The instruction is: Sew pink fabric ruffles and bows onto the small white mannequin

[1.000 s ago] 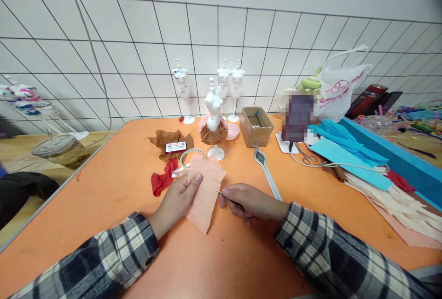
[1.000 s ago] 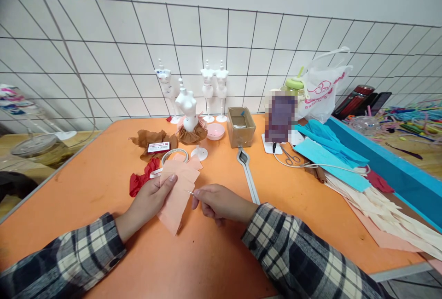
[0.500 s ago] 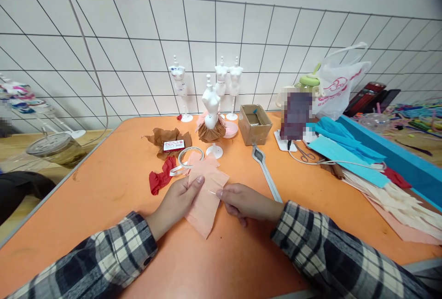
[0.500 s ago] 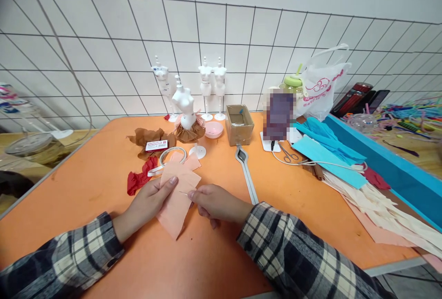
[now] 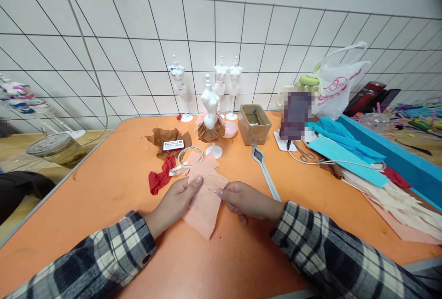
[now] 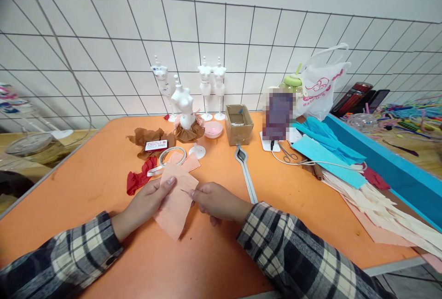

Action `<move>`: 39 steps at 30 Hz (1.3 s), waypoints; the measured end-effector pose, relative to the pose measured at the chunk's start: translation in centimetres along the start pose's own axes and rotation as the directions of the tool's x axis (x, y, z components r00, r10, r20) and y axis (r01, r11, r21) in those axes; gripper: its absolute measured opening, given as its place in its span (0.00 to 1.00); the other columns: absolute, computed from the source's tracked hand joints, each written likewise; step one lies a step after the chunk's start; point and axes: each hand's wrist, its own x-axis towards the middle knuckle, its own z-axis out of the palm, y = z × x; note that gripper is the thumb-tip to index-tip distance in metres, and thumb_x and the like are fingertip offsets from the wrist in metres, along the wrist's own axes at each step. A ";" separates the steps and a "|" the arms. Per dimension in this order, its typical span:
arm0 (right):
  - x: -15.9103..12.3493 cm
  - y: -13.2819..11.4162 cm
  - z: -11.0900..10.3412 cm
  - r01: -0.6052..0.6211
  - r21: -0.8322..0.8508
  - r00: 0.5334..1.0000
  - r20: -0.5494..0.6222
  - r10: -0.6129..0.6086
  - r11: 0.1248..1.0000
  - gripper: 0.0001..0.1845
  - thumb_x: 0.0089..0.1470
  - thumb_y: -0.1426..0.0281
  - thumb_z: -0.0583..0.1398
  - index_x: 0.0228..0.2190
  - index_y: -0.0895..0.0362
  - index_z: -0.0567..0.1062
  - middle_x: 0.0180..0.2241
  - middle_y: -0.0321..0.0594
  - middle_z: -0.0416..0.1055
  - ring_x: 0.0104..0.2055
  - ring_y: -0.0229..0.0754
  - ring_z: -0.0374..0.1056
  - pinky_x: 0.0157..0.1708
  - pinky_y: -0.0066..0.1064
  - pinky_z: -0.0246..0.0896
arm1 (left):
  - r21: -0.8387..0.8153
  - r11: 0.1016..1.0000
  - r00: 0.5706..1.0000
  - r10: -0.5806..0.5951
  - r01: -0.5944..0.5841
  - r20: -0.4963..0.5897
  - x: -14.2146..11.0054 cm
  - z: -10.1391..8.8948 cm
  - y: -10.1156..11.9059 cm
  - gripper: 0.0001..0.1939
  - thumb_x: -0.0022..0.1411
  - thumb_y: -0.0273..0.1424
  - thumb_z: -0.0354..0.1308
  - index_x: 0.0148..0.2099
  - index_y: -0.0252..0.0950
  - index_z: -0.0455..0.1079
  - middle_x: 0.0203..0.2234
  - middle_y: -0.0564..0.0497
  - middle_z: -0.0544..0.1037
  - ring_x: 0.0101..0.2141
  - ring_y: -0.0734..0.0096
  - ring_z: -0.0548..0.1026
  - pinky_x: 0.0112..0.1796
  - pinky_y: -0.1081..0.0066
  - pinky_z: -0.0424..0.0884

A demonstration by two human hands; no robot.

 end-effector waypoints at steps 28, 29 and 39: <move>-0.4 -0.4 -0.3 -0.057 0.035 0.998 0.030 0.056 0.998 0.19 0.61 0.58 0.50 0.24 0.57 0.63 0.14 0.26 0.55 0.11 0.28 0.47 0.09 0.20 0.48 | -0.026 0.996 0.991 0.088 -0.085 0.102 0.4 -0.3 0.5 0.26 0.52 0.41 0.65 0.49 0.33 0.65 0.43 0.42 0.79 0.38 0.59 0.78 0.33 0.68 0.75; -0.3 -0.4 -0.3 -0.059 0.029 0.998 0.029 0.059 0.998 0.19 0.61 0.58 0.50 0.24 0.57 0.62 0.15 0.26 0.55 0.11 0.28 0.48 0.09 0.20 0.49 | -0.021 0.997 0.992 0.081 -0.079 0.101 0.3 -0.3 0.6 0.26 0.51 0.42 0.65 0.49 0.33 0.66 0.43 0.43 0.79 0.37 0.59 0.78 0.32 0.68 0.74; -0.4 -0.6 -0.6 -0.010 0.052 1.000 -0.009 0.010 0.999 0.20 0.61 0.55 0.51 0.27 0.58 0.66 0.15 0.26 0.55 0.11 0.28 0.49 0.09 0.20 0.51 | -0.076 0.996 0.990 0.058 -0.048 0.126 0.2 -0.3 0.6 0.23 0.52 0.41 0.65 0.47 0.33 0.68 0.37 0.44 0.80 0.35 0.59 0.79 0.33 0.66 0.75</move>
